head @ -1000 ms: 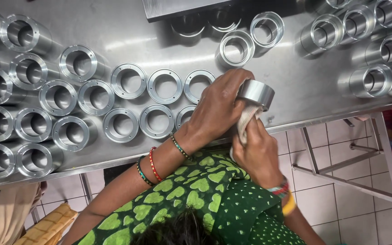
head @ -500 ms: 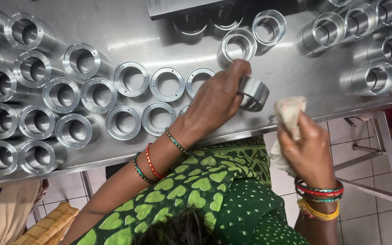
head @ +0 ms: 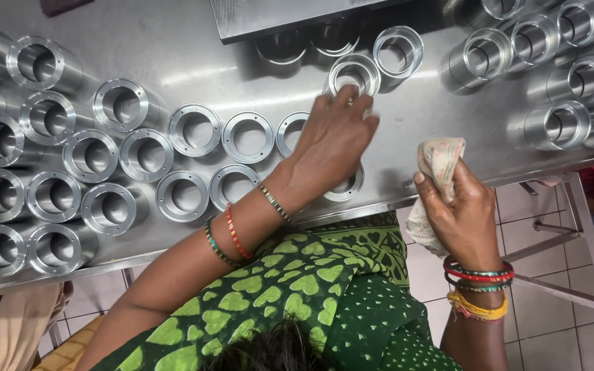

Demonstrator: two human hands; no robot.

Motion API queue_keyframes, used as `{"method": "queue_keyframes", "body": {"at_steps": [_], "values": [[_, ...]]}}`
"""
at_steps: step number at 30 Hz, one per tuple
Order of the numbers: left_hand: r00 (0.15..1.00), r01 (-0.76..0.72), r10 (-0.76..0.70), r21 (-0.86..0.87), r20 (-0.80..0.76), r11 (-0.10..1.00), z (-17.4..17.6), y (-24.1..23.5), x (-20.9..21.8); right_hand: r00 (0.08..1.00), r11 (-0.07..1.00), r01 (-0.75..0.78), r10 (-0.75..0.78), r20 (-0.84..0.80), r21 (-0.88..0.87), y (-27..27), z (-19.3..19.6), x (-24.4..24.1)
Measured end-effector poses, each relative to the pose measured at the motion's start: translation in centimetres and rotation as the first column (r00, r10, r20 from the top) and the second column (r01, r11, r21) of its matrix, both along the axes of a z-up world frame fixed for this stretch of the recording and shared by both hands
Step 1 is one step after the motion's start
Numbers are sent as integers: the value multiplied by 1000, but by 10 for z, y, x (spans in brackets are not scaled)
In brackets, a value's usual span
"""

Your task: The recorder uses a white cloth to wipe down and clean metal ring components on a fabrication table.

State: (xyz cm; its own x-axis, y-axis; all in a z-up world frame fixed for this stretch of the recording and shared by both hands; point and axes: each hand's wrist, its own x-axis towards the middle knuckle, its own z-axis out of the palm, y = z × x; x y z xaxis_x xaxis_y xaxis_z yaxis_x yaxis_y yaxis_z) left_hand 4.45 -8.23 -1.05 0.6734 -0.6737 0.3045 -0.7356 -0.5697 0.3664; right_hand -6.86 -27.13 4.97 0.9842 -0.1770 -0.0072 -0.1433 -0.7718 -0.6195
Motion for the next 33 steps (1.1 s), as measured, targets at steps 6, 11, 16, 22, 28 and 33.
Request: {"method": "queue_keyframes", "body": {"at_steps": [6, 11, 16, 22, 28, 33], "values": [[982, -176, 174, -19, -67, 984, -7, -3, 37, 982, 995, -98, 101, 161, -25, 8, -17, 31], [822, -234, 78, -208, -565, 950, 9, 6, 25, 849, 946, -177, 286, 444, -271, 28, -41, 61], [618, -237, -304, -540, -725, 807, -4, 26, 5, 855, 944, -282, 166, 492, 171, 30, -40, 66], [548, -168, -500, -674, -671, 720, 12, 35, -2, 984, 726, -163, 66, 168, 668, 39, -29, 51], [446, -203, -424, -551, -788, 809, 6, 36, -7, 906, 952, -239, 148, 396, 190, 43, -37, 40], [699, -13, -472, -671, -536, 742, 8, 49, -10, 990, 249, 115, 46, -130, 962, 44, -32, 38]]}}
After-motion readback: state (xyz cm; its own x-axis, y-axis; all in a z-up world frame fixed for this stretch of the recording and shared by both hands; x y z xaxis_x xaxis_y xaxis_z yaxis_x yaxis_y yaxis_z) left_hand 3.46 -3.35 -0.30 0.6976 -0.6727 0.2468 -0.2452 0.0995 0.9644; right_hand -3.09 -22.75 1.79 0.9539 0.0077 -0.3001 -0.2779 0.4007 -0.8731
